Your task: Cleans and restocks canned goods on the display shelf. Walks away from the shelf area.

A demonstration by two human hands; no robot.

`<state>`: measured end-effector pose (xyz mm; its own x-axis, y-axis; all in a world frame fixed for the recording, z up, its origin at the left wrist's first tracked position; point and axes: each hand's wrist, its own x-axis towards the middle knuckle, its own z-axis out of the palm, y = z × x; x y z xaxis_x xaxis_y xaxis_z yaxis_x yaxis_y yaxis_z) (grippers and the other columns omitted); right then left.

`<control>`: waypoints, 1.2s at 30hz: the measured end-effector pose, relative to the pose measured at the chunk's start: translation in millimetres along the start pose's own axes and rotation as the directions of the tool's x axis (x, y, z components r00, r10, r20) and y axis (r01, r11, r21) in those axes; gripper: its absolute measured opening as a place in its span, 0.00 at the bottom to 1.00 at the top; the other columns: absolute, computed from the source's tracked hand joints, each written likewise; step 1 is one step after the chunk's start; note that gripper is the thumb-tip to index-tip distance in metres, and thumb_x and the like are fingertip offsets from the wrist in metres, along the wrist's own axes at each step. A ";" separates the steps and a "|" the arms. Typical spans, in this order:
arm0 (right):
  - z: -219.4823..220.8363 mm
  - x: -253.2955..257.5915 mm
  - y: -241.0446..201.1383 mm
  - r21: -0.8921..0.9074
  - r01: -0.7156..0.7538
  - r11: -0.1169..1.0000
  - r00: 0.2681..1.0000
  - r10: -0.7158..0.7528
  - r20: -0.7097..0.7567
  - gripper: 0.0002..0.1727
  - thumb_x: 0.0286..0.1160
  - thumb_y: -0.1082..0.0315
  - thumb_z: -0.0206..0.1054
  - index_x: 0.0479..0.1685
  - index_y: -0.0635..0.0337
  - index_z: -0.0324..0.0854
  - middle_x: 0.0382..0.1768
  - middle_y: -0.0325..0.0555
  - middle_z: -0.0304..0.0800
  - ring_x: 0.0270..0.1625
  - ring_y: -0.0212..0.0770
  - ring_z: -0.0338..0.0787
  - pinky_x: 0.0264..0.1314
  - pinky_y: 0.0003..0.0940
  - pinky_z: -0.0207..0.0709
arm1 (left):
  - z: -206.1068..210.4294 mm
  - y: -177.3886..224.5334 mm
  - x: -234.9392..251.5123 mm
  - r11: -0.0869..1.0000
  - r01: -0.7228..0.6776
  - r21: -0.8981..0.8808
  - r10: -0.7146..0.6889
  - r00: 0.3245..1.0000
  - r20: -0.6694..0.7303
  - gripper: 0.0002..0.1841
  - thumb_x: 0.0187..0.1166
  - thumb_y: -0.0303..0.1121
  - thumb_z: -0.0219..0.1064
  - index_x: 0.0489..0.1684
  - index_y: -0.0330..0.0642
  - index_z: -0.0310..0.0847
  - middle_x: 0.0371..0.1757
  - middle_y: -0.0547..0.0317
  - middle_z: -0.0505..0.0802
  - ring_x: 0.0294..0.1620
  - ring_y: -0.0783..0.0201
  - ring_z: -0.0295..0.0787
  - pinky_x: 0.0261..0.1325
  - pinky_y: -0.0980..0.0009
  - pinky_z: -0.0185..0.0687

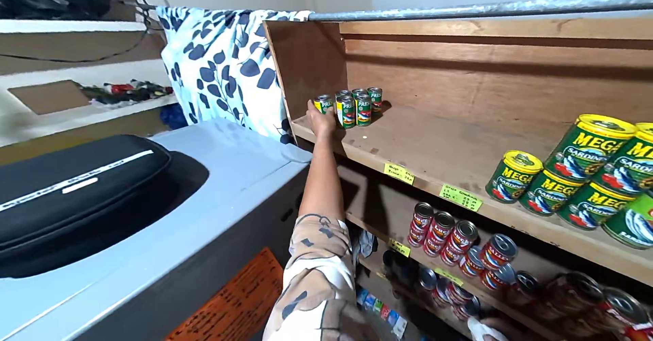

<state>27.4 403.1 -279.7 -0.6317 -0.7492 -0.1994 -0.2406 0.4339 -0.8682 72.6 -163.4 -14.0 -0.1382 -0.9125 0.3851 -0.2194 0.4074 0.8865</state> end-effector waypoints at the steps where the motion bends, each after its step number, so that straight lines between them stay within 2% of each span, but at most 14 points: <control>1: 1.8 2.1 -6.0 -0.006 0.049 0.999 0.999 -0.049 -0.018 0.22 0.79 0.68 0.66 0.66 0.75 0.80 0.63 0.67 0.87 0.67 0.51 0.86 0.76 0.46 0.74 | -2.9 3.2 -12.0 0.999 -0.025 -0.029 0.023 0.997 -0.077 0.39 0.82 0.36 0.68 0.91 0.33 0.53 0.82 0.28 0.71 0.84 0.36 0.68 0.84 0.44 0.64; 4: 0.4 0.5 -49.5 0.044 0.268 0.962 0.958 -0.262 -0.113 0.18 0.77 0.71 0.66 0.58 0.78 0.84 0.56 0.63 0.91 0.60 0.46 0.90 0.72 0.43 0.78 | -20.5 1.6 -75.0 0.947 -0.252 -0.200 0.223 0.962 -0.156 0.40 0.80 0.36 0.70 0.89 0.29 0.53 0.82 0.26 0.70 0.81 0.38 0.70 0.81 0.48 0.68; 6: -6.6 7.6 -72.1 0.070 0.483 0.873 0.865 -0.462 -0.196 0.15 0.75 0.69 0.66 0.53 0.71 0.88 0.51 0.45 0.94 0.55 0.27 0.91 0.67 0.29 0.82 | -31.3 -6.0 -142.7 0.886 -0.341 -0.316 0.342 0.938 -0.053 0.39 0.75 0.37 0.75 0.86 0.34 0.63 0.78 0.34 0.76 0.77 0.45 0.76 0.75 0.50 0.77; 8: -13.4 15.4 -108.5 0.025 0.648 0.761 0.736 -0.618 -0.278 0.15 0.76 0.64 0.66 0.52 0.65 0.90 0.52 0.37 0.95 0.57 0.20 0.88 0.68 0.23 0.81 | -31.7 -20.2 -206.8 0.831 -0.351 -0.431 0.423 0.903 0.081 0.40 0.66 0.31 0.81 0.81 0.34 0.68 0.74 0.42 0.83 0.72 0.56 0.83 0.73 0.56 0.82; 12: -16.6 36.6 -192.0 -0.219 0.837 0.501 0.402 -0.836 -0.374 0.16 0.80 0.60 0.66 0.51 0.64 0.91 0.54 0.42 0.93 0.62 0.22 0.87 0.69 0.20 0.79 | -24.9 -38.2 -291.2 0.760 -0.356 -0.544 0.549 0.800 0.242 0.37 0.58 0.27 0.83 0.71 0.21 0.74 0.67 0.37 0.88 0.69 0.58 0.87 0.76 0.61 0.80; 14: -3.9 45.2 -223.3 -0.367 0.815 0.450 0.331 -0.879 -0.343 0.15 0.80 0.63 0.66 0.51 0.65 0.92 0.54 0.50 0.93 0.61 0.32 0.89 0.69 0.25 0.81 | -27.5 -37.4 -312.7 0.747 -0.413 -0.521 0.593 0.768 0.242 0.35 0.60 0.28 0.82 0.69 0.20 0.77 0.68 0.34 0.87 0.70 0.55 0.86 0.77 0.62 0.78; 17: 32.9 55.9 -238.4 -0.620 0.682 0.389 0.374 -0.913 -0.162 0.19 0.79 0.59 0.67 0.55 0.65 0.91 0.56 0.59 0.91 0.61 0.56 0.89 0.63 0.47 0.84 | -34.3 -31.1 -332.3 0.767 -0.487 -0.418 0.594 0.784 0.177 0.25 0.61 0.24 0.76 0.59 0.21 0.84 0.63 0.35 0.91 0.65 0.57 0.91 0.72 0.66 0.83; 19: 51.8 56.9 -235.1 -0.693 0.653 0.307 0.345 -0.934 -0.089 0.21 0.78 0.59 0.68 0.59 0.67 0.89 0.58 0.61 0.91 0.61 0.61 0.89 0.62 0.48 0.85 | -38.5 -31.8 -335.4 0.786 -0.512 -0.346 0.581 0.803 0.132 0.20 0.62 0.22 0.72 0.55 0.23 0.87 0.60 0.38 0.93 0.62 0.58 0.93 0.70 0.67 0.84; 22: 44.2 57.7 -223.9 -0.621 0.762 0.186 0.266 -0.963 0.039 0.14 0.75 0.70 0.66 0.54 0.60 0.92 0.54 0.54 0.94 0.59 0.54 0.91 0.64 0.41 0.84 | -47.5 -37.7 -332.0 0.812 -0.459 -0.362 0.534 0.834 0.139 0.28 0.56 0.23 0.77 0.61 0.22 0.84 0.61 0.37 0.92 0.64 0.56 0.91 0.70 0.63 0.84; 26: -6.9 59.4 -221.5 -0.532 0.777 0.336 0.418 -0.908 0.038 0.13 0.72 0.69 0.65 0.46 0.61 0.93 0.50 0.53 0.94 0.57 0.50 0.92 0.62 0.46 0.85 | -57.4 -44.2 -329.9 0.866 -0.220 -0.449 0.379 0.875 0.302 0.37 0.58 0.25 0.83 0.73 0.25 0.75 0.68 0.39 0.88 0.68 0.60 0.88 0.74 0.66 0.82; 28: -6.2 59.9 -226.3 -0.549 0.740 0.389 0.425 -0.903 -0.068 0.17 0.79 0.64 0.62 0.54 0.64 0.92 0.56 0.56 0.92 0.60 0.51 0.91 0.64 0.46 0.84 | -56.8 -42.2 -334.0 0.873 -0.235 -0.427 0.390 0.863 0.321 0.37 0.57 0.25 0.84 0.72 0.25 0.76 0.67 0.39 0.88 0.68 0.59 0.88 0.74 0.65 0.81; 31: 29.7 57.7 -223.1 -0.646 0.683 0.340 0.478 -0.877 0.045 0.21 0.85 0.66 0.58 0.69 0.69 0.83 0.71 0.63 0.84 0.73 0.63 0.85 0.71 0.53 0.81 | -54.1 -34.0 -344.0 0.887 -0.321 -0.333 0.420 0.861 0.287 0.34 0.56 0.23 0.81 0.69 0.25 0.79 0.64 0.38 0.90 0.65 0.56 0.90 0.72 0.63 0.82; 34: 28.8 52.0 -220.6 -0.662 0.645 0.382 0.621 -0.767 0.161 0.20 0.85 0.67 0.59 0.66 0.71 0.83 0.58 0.66 0.89 0.61 0.65 0.90 0.64 0.54 0.84 | -52.4 -44.6 -343.5 0.865 -0.469 -0.176 0.496 0.851 0.172 0.32 0.53 0.22 0.82 0.65 0.26 0.84 0.64 0.35 0.90 0.66 0.45 0.89 0.72 0.52 0.82; 36: 9.4 50.0 -220.6 -0.435 0.763 0.478 0.630 -0.700 0.336 0.15 0.81 0.68 0.64 0.58 0.66 0.90 0.53 0.58 0.93 0.59 0.53 0.92 0.66 0.48 0.82 | -51.4 -52.9 -342.7 0.903 -0.358 -0.238 0.399 0.904 0.154 0.32 0.54 0.21 0.80 0.65 0.23 0.81 0.64 0.35 0.90 0.66 0.49 0.89 0.71 0.55 0.82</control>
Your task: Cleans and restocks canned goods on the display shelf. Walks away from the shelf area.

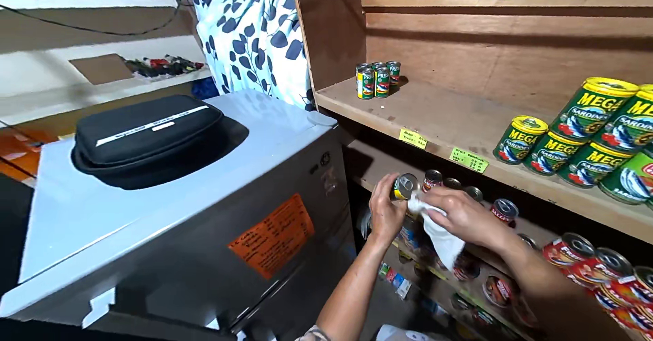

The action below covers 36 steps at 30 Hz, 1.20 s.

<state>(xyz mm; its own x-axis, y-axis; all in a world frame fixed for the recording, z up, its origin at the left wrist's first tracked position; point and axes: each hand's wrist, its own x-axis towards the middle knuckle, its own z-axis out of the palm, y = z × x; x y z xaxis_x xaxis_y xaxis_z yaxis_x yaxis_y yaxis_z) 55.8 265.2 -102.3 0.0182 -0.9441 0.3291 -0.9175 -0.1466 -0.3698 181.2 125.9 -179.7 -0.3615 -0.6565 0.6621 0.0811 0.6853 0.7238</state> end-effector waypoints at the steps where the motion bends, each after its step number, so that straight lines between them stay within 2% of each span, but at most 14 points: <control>1: -5.2 -3.4 7.7 0.151 0.049 0.987 0.998 -0.052 0.017 0.14 0.78 0.67 0.65 0.53 0.63 0.92 0.51 0.53 0.94 0.57 0.45 0.92 0.66 0.42 0.83 | -1.8 -0.9 -0.1 0.974 0.159 -0.161 -0.157 0.987 0.027 0.33 0.61 0.22 0.79 0.70 0.22 0.76 0.65 0.39 0.89 0.65 0.58 0.89 0.71 0.63 0.83; 4: -14.3 -7.3 24.2 0.351 0.018 0.936 0.953 0.090 -0.290 0.15 0.76 0.69 0.62 0.53 0.67 0.90 0.52 0.51 0.94 0.56 0.34 0.91 0.66 0.35 0.83 | -2.0 -0.2 0.3 0.488 0.538 -0.688 -0.522 0.811 0.264 0.20 0.86 0.26 0.55 0.75 0.29 0.63 0.54 0.49 0.90 0.49 0.64 0.92 0.54 0.67 0.90; 6: -13.7 2.3 26.3 0.374 -0.015 0.927 0.865 0.200 -0.461 0.16 0.80 0.67 0.60 0.55 0.67 0.88 0.54 0.49 0.93 0.57 0.29 0.90 0.66 0.29 0.83 | 0.3 4.6 -1.9 0.220 0.600 -0.769 -0.557 0.724 0.406 0.19 0.96 0.37 0.42 0.74 0.36 0.63 0.54 0.49 0.91 0.52 0.61 0.93 0.57 0.64 0.90; 7: -8.1 7.8 22.2 0.352 -0.027 0.936 0.863 0.199 -0.464 0.18 0.82 0.66 0.60 0.59 0.69 0.87 0.59 0.53 0.91 0.63 0.35 0.89 0.71 0.34 0.80 | 3.0 8.7 -3.9 0.161 0.605 -0.780 -0.555 0.709 0.436 0.19 0.96 0.38 0.40 0.74 0.36 0.63 0.54 0.49 0.91 0.53 0.61 0.92 0.58 0.65 0.89; 9: 19.0 17.6 7.6 0.183 -0.020 0.983 0.917 0.091 -0.388 0.22 0.82 0.61 0.63 0.66 0.66 0.86 0.70 0.60 0.85 0.76 0.54 0.82 0.80 0.50 0.73 | 10.8 23.8 -8.2 0.108 0.594 -0.797 -0.584 0.686 0.433 0.14 0.95 0.33 0.40 0.66 0.39 0.67 0.47 0.54 0.91 0.47 0.64 0.93 0.53 0.68 0.90; 11: 62.0 21.2 3.9 -0.115 0.097 0.989 0.871 -0.140 -0.470 0.18 0.78 0.62 0.66 0.61 0.59 0.90 0.66 0.60 0.89 0.73 0.63 0.84 0.74 0.57 0.77 | 16.7 39.7 -8.2 0.007 0.532 -0.846 -0.663 0.636 0.395 0.14 0.92 0.32 0.38 0.51 0.45 0.72 0.36 0.61 0.90 0.38 0.68 0.91 0.44 0.70 0.89; 14: 100.4 2.4 29.7 -0.233 0.279 0.931 0.761 -0.363 -0.538 0.14 0.80 0.71 0.63 0.57 0.57 0.90 0.63 0.56 0.91 0.73 0.56 0.86 0.78 0.46 0.77 | 14.4 38.4 -1.4 -0.144 0.438 -0.887 -0.666 0.620 0.415 0.27 0.94 0.52 0.36 0.53 0.43 0.78 0.39 0.56 0.93 0.41 0.64 0.94 0.45 0.66 0.91; 19: 89.8 -11.4 40.1 -0.020 0.209 0.978 0.657 -0.155 -0.738 0.14 0.80 0.64 0.67 0.56 0.61 0.90 0.61 0.60 0.88 0.72 0.42 0.84 0.80 0.29 0.72 | 20.6 32.2 -1.7 -0.158 0.371 -0.915 -0.661 0.649 0.377 0.24 0.95 0.50 0.38 0.63 0.41 0.71 0.52 0.50 0.90 0.52 0.57 0.91 0.57 0.61 0.89; 22: 86.0 0.4 33.8 -0.155 0.169 0.973 0.682 -0.229 -0.695 0.15 0.80 0.66 0.65 0.59 0.62 0.89 0.64 0.64 0.87 0.74 0.54 0.83 0.81 0.39 0.72 | 31.7 43.7 -12.0 -0.213 0.420 -0.882 -0.606 0.652 0.456 0.27 0.94 0.53 0.35 0.61 0.43 0.75 0.50 0.55 0.92 0.54 0.61 0.92 0.59 0.64 0.89; 24: 85.7 -5.2 37.4 -0.121 0.064 0.991 0.706 -0.131 -0.696 0.18 0.77 0.68 0.66 0.59 0.69 0.89 0.63 0.67 0.88 0.69 0.57 0.88 0.75 0.41 0.78 | 33.6 49.8 -9.9 -0.140 0.428 -0.893 -0.605 0.676 0.420 0.24 0.95 0.50 0.34 0.62 0.43 0.72 0.51 0.55 0.91 0.54 0.62 0.91 0.60 0.64 0.88; 27: 80.5 -34.5 33.3 0.101 -0.083 0.991 0.853 0.123 -0.507 0.15 0.73 0.67 0.69 0.50 0.70 0.91 0.53 0.61 0.93 0.56 0.53 0.95 0.62 0.45 0.87 | 36.9 43.9 6.2 0.195 0.409 -0.891 -0.500 0.824 0.268 0.17 0.94 0.38 0.38 0.71 0.39 0.58 0.54 0.56 0.88 0.54 0.67 0.90 0.60 0.68 0.87; 29: 82.9 -55.8 32.7 0.222 -0.078 0.972 0.928 0.152 -0.340 0.15 0.73 0.67 0.71 0.51 0.69 0.91 0.53 0.59 0.94 0.56 0.51 0.95 0.64 0.44 0.87 | 39.2 46.5 32.9 0.466 0.361 -0.808 -0.320 0.920 0.226 0.23 0.85 0.33 0.52 0.74 0.32 0.54 0.54 0.58 0.86 0.54 0.71 0.88 0.62 0.70 0.86; 31: 85.2 -75.6 36.8 0.273 -0.054 0.960 0.952 0.132 -0.276 0.15 0.72 0.66 0.71 0.52 0.67 0.91 0.54 0.57 0.94 0.58 0.48 0.94 0.66 0.41 0.85 | 45.9 49.6 69.0 0.695 0.257 -0.672 -0.097 0.959 0.266 0.31 0.73 0.34 0.69 0.73 0.32 0.63 0.55 0.61 0.89 0.53 0.73 0.88 0.60 0.69 0.86; 36: 81.3 -115.0 40.8 0.274 -0.080 0.958 0.935 0.167 -0.313 0.16 0.73 0.63 0.71 0.53 0.65 0.92 0.55 0.54 0.94 0.61 0.42 0.93 0.69 0.33 0.83 | 91.5 61.7 157.1 0.864 0.093 -0.495 0.255 0.767 0.588 0.28 0.78 0.26 0.67 0.78 0.26 0.67 0.65 0.44 0.88 0.63 0.64 0.88 0.72 0.64 0.82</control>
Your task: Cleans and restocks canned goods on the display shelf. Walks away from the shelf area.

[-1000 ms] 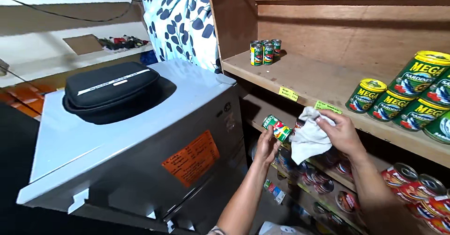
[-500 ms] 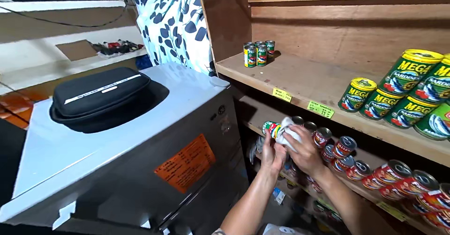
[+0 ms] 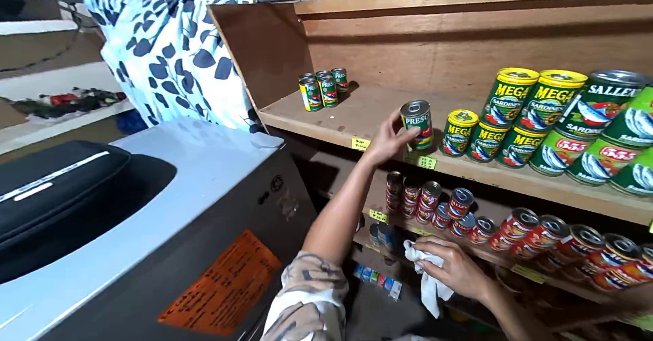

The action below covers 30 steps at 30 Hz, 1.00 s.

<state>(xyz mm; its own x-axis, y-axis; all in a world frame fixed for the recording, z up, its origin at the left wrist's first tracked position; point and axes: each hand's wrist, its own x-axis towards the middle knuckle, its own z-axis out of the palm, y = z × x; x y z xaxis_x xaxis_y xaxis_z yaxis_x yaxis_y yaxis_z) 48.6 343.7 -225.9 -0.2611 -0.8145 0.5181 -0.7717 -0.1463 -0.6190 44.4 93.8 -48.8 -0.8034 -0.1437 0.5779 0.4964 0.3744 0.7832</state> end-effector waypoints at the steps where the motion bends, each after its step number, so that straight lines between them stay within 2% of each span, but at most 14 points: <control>1: -3.5 -6.5 2.2 -0.010 -0.010 1.000 1.000 0.009 -0.021 0.16 0.73 0.63 0.70 0.53 0.64 0.92 0.55 0.53 0.94 0.60 0.41 0.93 0.68 0.32 0.83 | -0.6 -3.8 13.6 1.000 0.019 0.004 -0.019 0.998 0.062 0.27 0.80 0.24 0.66 0.78 0.26 0.66 0.66 0.43 0.88 0.64 0.63 0.87 0.73 0.64 0.82; 4: -12.4 -26.3 10.6 -0.043 -0.037 0.998 0.995 0.033 -0.091 0.17 0.73 0.60 0.69 0.52 0.63 0.92 0.54 0.51 0.95 0.60 0.37 0.93 0.67 0.28 0.83 | 1.0 -12.2 32.1 0.997 0.075 -0.008 -0.072 0.981 0.182 0.28 0.83 0.22 0.61 0.82 0.27 0.61 0.67 0.42 0.86 0.62 0.64 0.88 0.70 0.66 0.84; 7: -19.4 -44.4 18.7 -0.045 -0.079 0.996 0.985 0.071 -0.157 0.18 0.72 0.59 0.70 0.50 0.63 0.93 0.53 0.50 0.96 0.58 0.34 0.93 0.66 0.25 0.82 | 0.9 -22.2 32.8 0.993 0.114 -0.011 -0.108 0.967 0.229 0.31 0.85 0.25 0.59 0.88 0.31 0.53 0.70 0.41 0.85 0.62 0.62 0.89 0.69 0.64 0.84; 9: -22.6 -54.1 23.2 -0.030 -0.120 0.992 0.979 0.114 -0.166 0.18 0.71 0.59 0.70 0.50 0.64 0.93 0.52 0.50 0.96 0.58 0.33 0.93 0.67 0.26 0.82 | -1.4 -22.7 30.5 0.992 0.121 0.036 -0.126 0.961 0.247 0.34 0.86 0.26 0.58 0.92 0.35 0.47 0.75 0.39 0.81 0.66 0.60 0.87 0.72 0.62 0.82; 11: -23.9 -60.3 26.0 -0.032 -0.153 0.988 0.977 0.147 -0.156 0.18 0.71 0.60 0.70 0.50 0.64 0.93 0.52 0.50 0.96 0.58 0.35 0.93 0.66 0.28 0.83 | -4.9 -19.0 29.4 0.987 0.108 0.119 -0.136 0.955 0.264 0.40 0.84 0.27 0.63 0.94 0.36 0.41 0.81 0.38 0.77 0.74 0.57 0.82 0.78 0.61 0.77; 13: -23.3 -61.5 25.4 -0.033 -0.174 0.984 0.975 0.167 -0.145 0.17 0.70 0.61 0.70 0.50 0.64 0.93 0.52 0.51 0.96 0.58 0.36 0.93 0.66 0.30 0.83 | -5.3 -17.8 28.7 0.970 0.129 0.209 -0.171 0.965 0.200 0.48 0.75 0.27 0.74 0.94 0.37 0.44 0.81 0.36 0.76 0.75 0.52 0.82 0.79 0.56 0.77; 15: -19.8 -59.5 24.7 -0.028 -0.183 0.983 0.973 0.177 -0.146 0.17 0.70 0.61 0.71 0.50 0.64 0.93 0.52 0.51 0.96 0.58 0.35 0.93 0.66 0.28 0.83 | -1.3 -21.4 28.7 0.959 0.157 0.238 -0.192 0.973 0.131 0.47 0.69 0.26 0.79 0.91 0.36 0.53 0.72 0.37 0.84 0.67 0.52 0.88 0.73 0.56 0.82; 17: -15.4 -55.6 23.6 -0.016 -0.178 0.984 0.973 0.173 -0.152 0.17 0.70 0.61 0.71 0.51 0.64 0.93 0.53 0.51 0.95 0.59 0.35 0.93 0.67 0.28 0.83 | 2.2 -22.4 28.4 0.966 0.165 0.200 -0.193 0.972 0.130 0.43 0.70 0.25 0.78 0.88 0.33 0.57 0.68 0.38 0.87 0.63 0.55 0.91 0.71 0.59 0.85; 20: -10.9 -48.4 20.9 0.000 -0.160 0.987 0.976 0.158 -0.152 0.17 0.70 0.62 0.71 0.51 0.65 0.93 0.53 0.51 0.96 0.59 0.36 0.93 0.67 0.29 0.83 | 4.4 -26.2 30.5 0.978 0.141 0.154 -0.165 0.973 0.159 0.40 0.72 0.22 0.76 0.87 0.30 0.58 0.68 0.38 0.87 0.62 0.56 0.91 0.70 0.61 0.86; 23: -8.4 -44.6 20.4 0.015 -0.159 0.987 0.978 0.159 -0.133 0.17 0.71 0.62 0.71 0.51 0.64 0.93 0.53 0.51 0.95 0.59 0.35 0.93 0.67 0.28 0.83 | 3.8 -27.6 30.0 0.978 0.123 0.170 -0.152 0.974 0.169 0.41 0.71 0.22 0.76 0.87 0.31 0.57 0.66 0.40 0.89 0.62 0.57 0.91 0.70 0.60 0.86; 26: -3.4 -42.5 25.1 0.027 -0.156 0.987 0.979 0.158 -0.126 0.17 0.70 0.63 0.71 0.51 0.67 0.92 0.54 0.54 0.95 0.60 0.38 0.93 0.68 0.31 0.83 | 7.2 -26.8 27.9 0.977 0.136 0.166 -0.161 0.976 0.147 0.45 0.68 0.22 0.79 0.89 0.35 0.56 0.63 0.41 0.90 0.57 0.57 0.93 0.65 0.59 0.88; 27: -1.7 -41.3 25.9 0.025 -0.156 0.987 0.980 0.158 -0.121 0.17 0.69 0.64 0.71 0.50 0.68 0.92 0.53 0.55 0.95 0.59 0.40 0.93 0.68 0.32 0.83 | 8.1 -26.9 27.7 0.975 0.135 0.175 -0.160 0.978 0.137 0.47 0.67 0.23 0.80 0.90 0.36 0.55 0.64 0.41 0.89 0.58 0.57 0.92 0.66 0.59 0.88; 28: -0.8 -39.6 25.1 0.023 -0.165 0.986 0.980 0.166 -0.110 0.17 0.69 0.65 0.72 0.50 0.69 0.92 0.53 0.57 0.95 0.59 0.43 0.94 0.68 0.34 0.83 | 7.2 -26.4 27.4 0.972 0.123 0.201 -0.147 0.983 0.111 0.48 0.67 0.25 0.81 0.91 0.37 0.54 0.69 0.41 0.87 0.64 0.56 0.90 0.69 0.58 0.86; 30: -2.3 -36.0 21.0 0.007 -0.185 0.983 0.980 0.185 -0.073 0.17 0.68 0.67 0.72 0.50 0.72 0.91 0.54 0.61 0.94 0.59 0.48 0.94 0.69 0.39 0.83 | -8.9 -23.5 27.1 0.959 0.048 0.280 -0.036 0.998 -0.047 0.48 0.68 0.29 0.81 0.91 0.35 0.55 0.83 0.40 0.76 0.81 0.51 0.75 0.82 0.55 0.72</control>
<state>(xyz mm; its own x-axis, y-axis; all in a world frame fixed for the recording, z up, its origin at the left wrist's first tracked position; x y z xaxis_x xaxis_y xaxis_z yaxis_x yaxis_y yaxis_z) 40.5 371.3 -256.2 -0.4413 -0.7844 0.4359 -0.7055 0.0031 -0.7087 14.0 73.0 -49.5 -0.8045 -0.2000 0.5592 0.3454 0.6084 0.7145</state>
